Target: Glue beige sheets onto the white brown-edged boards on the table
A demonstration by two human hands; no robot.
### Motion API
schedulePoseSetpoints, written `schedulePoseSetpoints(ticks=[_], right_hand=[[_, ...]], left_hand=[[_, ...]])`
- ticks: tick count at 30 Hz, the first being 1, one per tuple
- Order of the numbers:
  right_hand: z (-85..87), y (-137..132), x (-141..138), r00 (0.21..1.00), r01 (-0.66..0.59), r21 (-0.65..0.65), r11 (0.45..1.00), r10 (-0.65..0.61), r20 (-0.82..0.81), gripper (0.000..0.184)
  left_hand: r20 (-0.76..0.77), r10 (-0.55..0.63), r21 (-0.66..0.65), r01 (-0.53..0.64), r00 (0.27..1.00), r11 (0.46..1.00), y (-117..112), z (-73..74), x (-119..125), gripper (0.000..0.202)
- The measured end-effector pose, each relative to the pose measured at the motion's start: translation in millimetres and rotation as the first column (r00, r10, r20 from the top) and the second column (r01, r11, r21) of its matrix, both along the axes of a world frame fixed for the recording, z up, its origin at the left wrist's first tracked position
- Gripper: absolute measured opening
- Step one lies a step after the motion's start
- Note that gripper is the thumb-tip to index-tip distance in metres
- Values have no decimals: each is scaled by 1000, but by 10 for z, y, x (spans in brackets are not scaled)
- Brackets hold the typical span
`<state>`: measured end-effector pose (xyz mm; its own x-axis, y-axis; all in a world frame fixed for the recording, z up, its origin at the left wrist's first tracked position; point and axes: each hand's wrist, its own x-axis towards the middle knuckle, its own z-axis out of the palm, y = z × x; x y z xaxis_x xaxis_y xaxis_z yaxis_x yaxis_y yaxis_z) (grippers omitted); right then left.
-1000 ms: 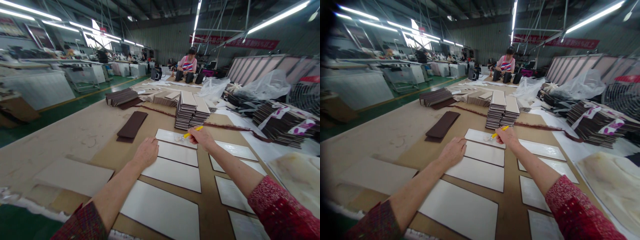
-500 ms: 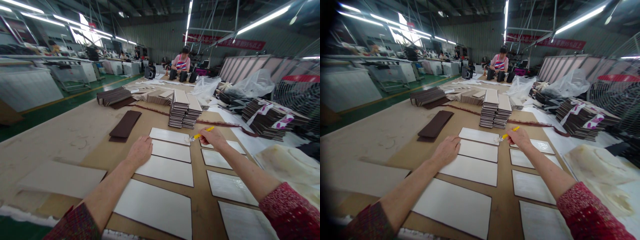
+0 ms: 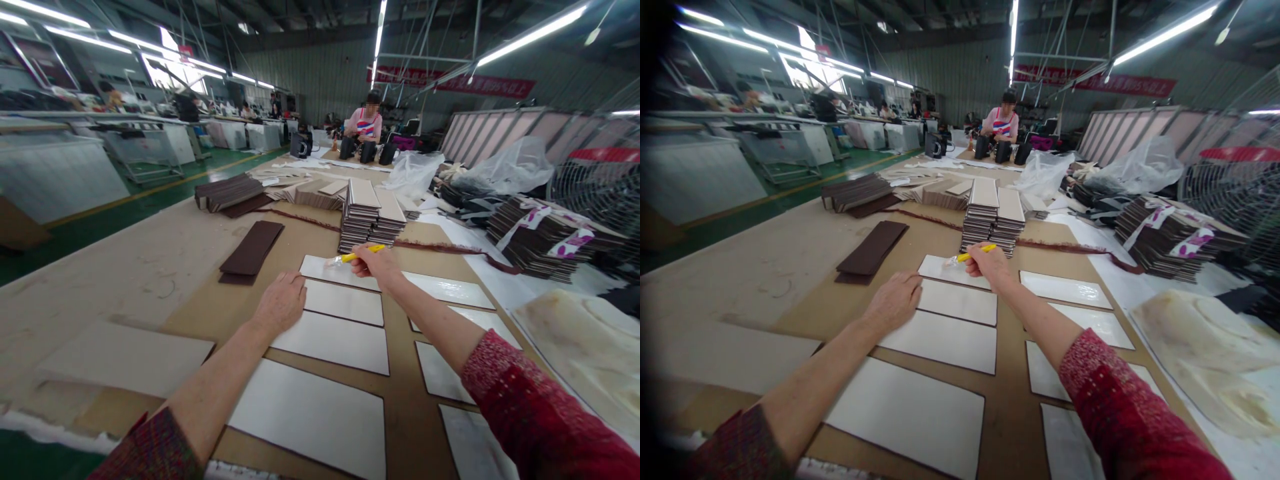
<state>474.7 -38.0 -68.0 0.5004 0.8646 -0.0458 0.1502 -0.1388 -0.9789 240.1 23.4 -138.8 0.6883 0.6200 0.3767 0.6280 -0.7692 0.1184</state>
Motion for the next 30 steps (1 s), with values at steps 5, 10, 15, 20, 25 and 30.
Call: schedulePoseSetpoints(ticks=[5,10,15,20,25,30], right_hand=[[-132,175,-51,999,-1,-44,999,3,40,10],[-20,-110,280,987,57,-112,992,-40,154,11],[55,-433,571,971,122,-140,983,-88,224,13],[111,-591,664,962,153,-140,978,-115,249,11],[254,-681,611,955,158,-99,982,-126,268,7],[398,-657,437,963,147,-34,989,-135,235,6]], left_hand=[[-1,7,-2,-7,1000,1000,-14,15,-2,26],[10,8,-1,-8,1000,1000,-19,3,0,26],[16,4,4,-4,1000,1000,-26,3,4,26],[3,0,15,0,1000,1000,-42,35,1,26],[-13,-6,27,7,1000,1000,-65,46,4,25],[-38,-19,25,20,999,999,-53,112,29,26]])
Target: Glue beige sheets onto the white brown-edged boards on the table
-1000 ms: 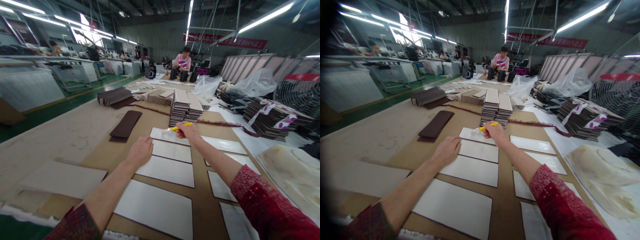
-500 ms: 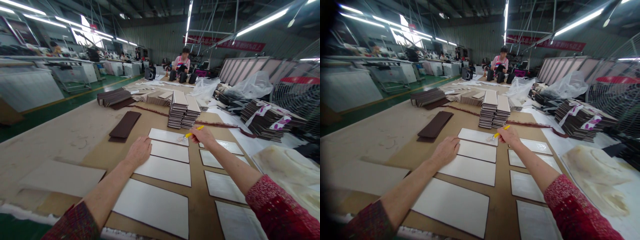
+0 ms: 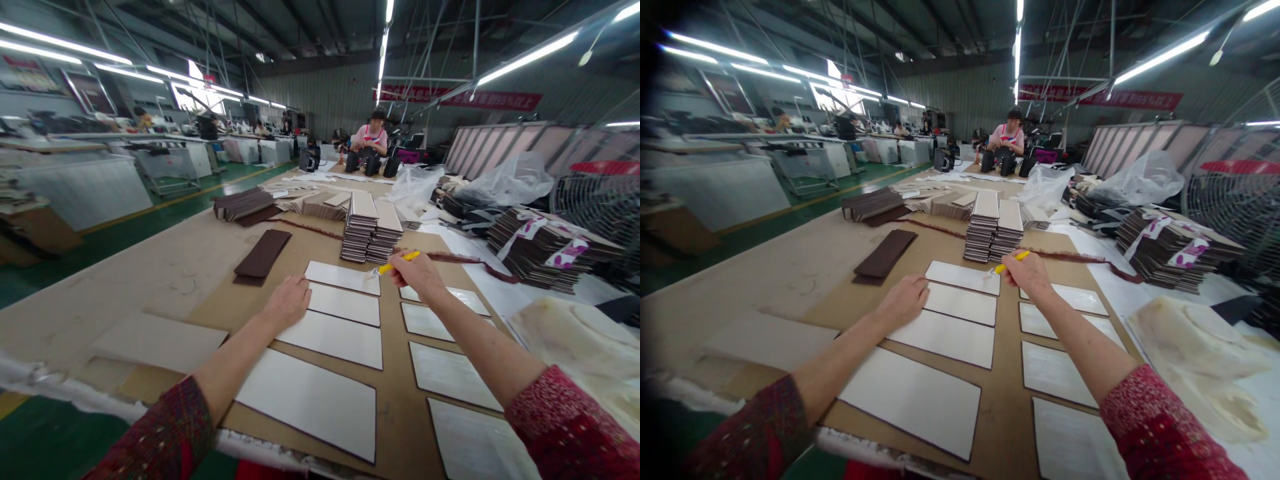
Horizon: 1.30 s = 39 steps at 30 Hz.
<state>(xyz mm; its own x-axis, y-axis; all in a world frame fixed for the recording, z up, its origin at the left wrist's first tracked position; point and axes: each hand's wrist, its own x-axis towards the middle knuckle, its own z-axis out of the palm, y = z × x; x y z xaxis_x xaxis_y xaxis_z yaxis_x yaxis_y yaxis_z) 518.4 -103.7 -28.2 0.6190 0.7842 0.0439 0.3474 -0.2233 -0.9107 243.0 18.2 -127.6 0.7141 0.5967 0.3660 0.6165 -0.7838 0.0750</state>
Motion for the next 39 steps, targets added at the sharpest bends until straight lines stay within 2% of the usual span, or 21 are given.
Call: schedulePoseSetpoints(ticks=[4,8,11,15,21,30,39], right_hand=[[77,85,-202,995,-49,54,997,53,-79,9],[88,137,-441,971,-126,56,990,134,-196,11],[15,168,-630,943,-188,43,981,193,-271,11],[-155,263,-863,919,-243,59,968,249,-307,11],[-321,452,-1079,919,-278,81,957,290,-268,12],[-495,615,-1156,937,-301,-9,954,294,-191,13],[-342,481,-934,967,-252,-129,959,244,-76,12]], left_hand=[[-41,-18,-16,18,999,1000,-33,177,-102,28],[-97,-53,-59,47,994,997,-221,273,-375,27],[-125,-56,-93,44,991,995,-383,214,-557,38],[-116,-33,-117,19,993,993,-461,72,-631,55],[-57,-14,-122,7,998,993,-435,-40,-615,47],[-13,7,-133,-9,1000,991,-476,-12,-618,42],[-29,7,-103,-10,1000,995,-474,-37,-621,39]])
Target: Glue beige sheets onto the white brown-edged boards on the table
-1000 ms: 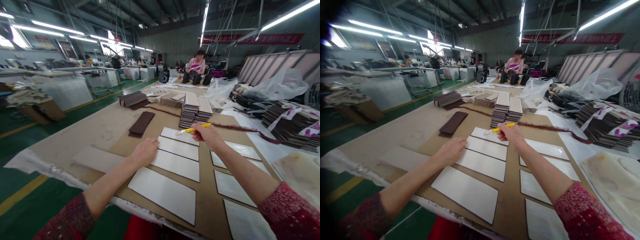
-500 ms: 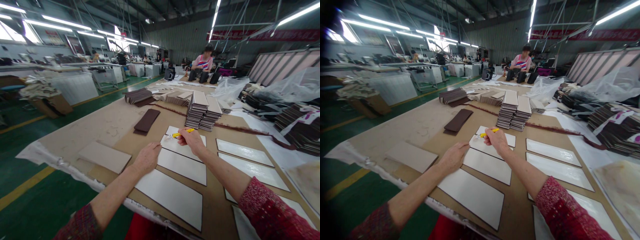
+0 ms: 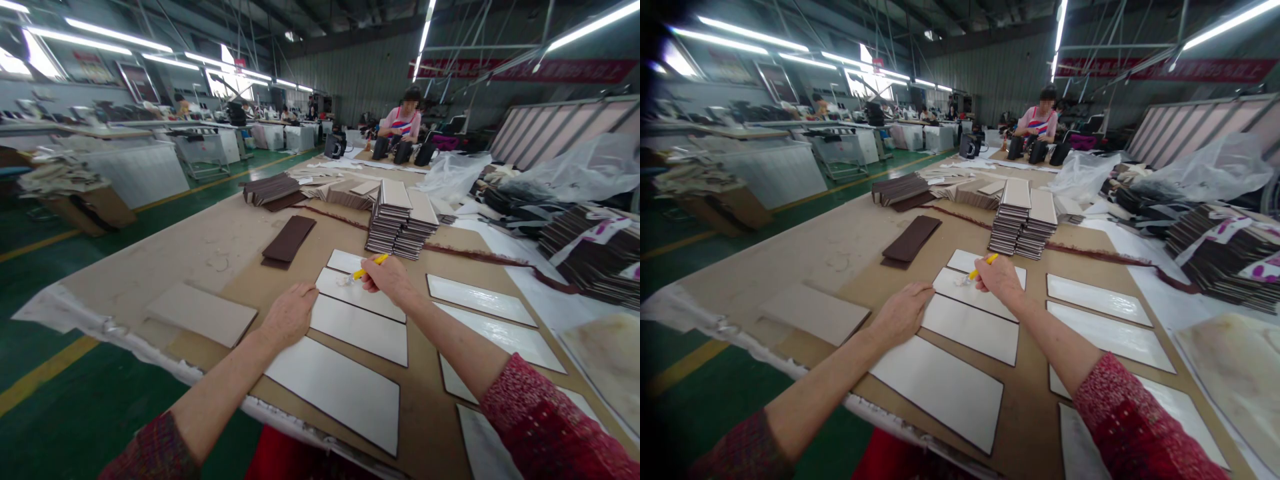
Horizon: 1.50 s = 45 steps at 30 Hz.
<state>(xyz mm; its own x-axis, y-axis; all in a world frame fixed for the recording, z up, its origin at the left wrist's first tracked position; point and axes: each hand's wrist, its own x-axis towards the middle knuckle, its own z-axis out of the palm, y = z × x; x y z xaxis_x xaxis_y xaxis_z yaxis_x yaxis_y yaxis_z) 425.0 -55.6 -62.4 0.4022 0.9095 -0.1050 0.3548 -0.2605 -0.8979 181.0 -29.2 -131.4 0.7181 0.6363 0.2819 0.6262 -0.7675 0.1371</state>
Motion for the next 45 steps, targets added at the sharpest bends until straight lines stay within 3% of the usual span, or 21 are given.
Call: schedulePoseSetpoints(ticks=[11,24,28,33,40,45], right_hand=[[132,-510,554,994,84,-57,995,-79,82,15],[279,-867,884,970,151,-130,980,-121,209,18],[359,-779,822,950,121,-136,983,-75,302,14],[394,-498,546,937,16,-148,989,37,346,13],[315,-66,109,961,-123,-116,986,147,235,7],[288,118,-101,984,-137,-9,991,137,110,11]], left_hand=[[-8,-8,33,9,1000,999,4,-28,-8,38],[12,-20,45,20,1000,999,44,-92,-23,36],[16,-21,42,20,1000,999,40,-76,-14,35],[25,-17,38,16,1000,999,46,-84,-18,37],[31,-34,22,34,999,999,44,-77,-24,38],[24,-26,16,25,999,1000,27,-29,-20,38]])
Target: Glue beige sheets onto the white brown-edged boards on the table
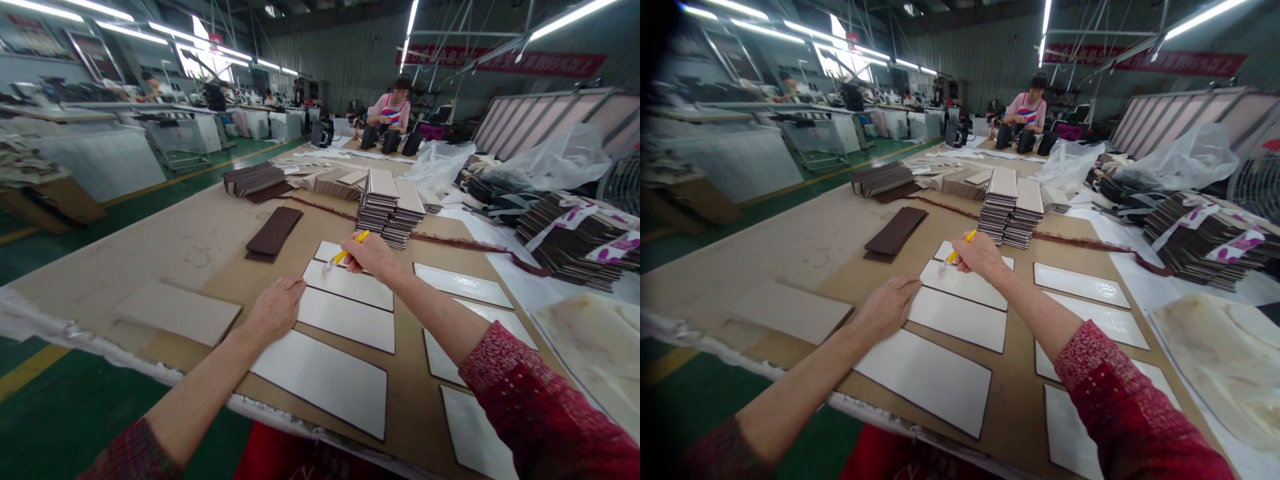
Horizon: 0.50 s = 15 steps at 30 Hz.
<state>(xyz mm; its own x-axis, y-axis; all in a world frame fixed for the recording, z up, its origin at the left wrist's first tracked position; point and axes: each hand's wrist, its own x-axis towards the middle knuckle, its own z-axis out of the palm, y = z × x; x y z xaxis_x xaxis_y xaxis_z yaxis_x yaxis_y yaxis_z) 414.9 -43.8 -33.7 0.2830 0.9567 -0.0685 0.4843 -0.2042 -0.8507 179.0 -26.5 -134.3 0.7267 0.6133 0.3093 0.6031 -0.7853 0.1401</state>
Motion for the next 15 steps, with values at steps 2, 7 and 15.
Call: schedulePoseSetpoints(ticks=[2,7,15], right_hand=[[-33,54,-55,999,12,25,1000,-11,-38,13],[-171,136,-158,997,17,34,999,-15,-78,14],[-149,52,25,997,41,-48,998,-37,65,12]], left_hand=[[-5,5,-2,-5,1000,1000,-6,15,3,38],[-4,18,-6,-18,1000,1000,-16,30,11,37],[12,1,-2,-1,1000,1000,-8,-1,-5,39]])
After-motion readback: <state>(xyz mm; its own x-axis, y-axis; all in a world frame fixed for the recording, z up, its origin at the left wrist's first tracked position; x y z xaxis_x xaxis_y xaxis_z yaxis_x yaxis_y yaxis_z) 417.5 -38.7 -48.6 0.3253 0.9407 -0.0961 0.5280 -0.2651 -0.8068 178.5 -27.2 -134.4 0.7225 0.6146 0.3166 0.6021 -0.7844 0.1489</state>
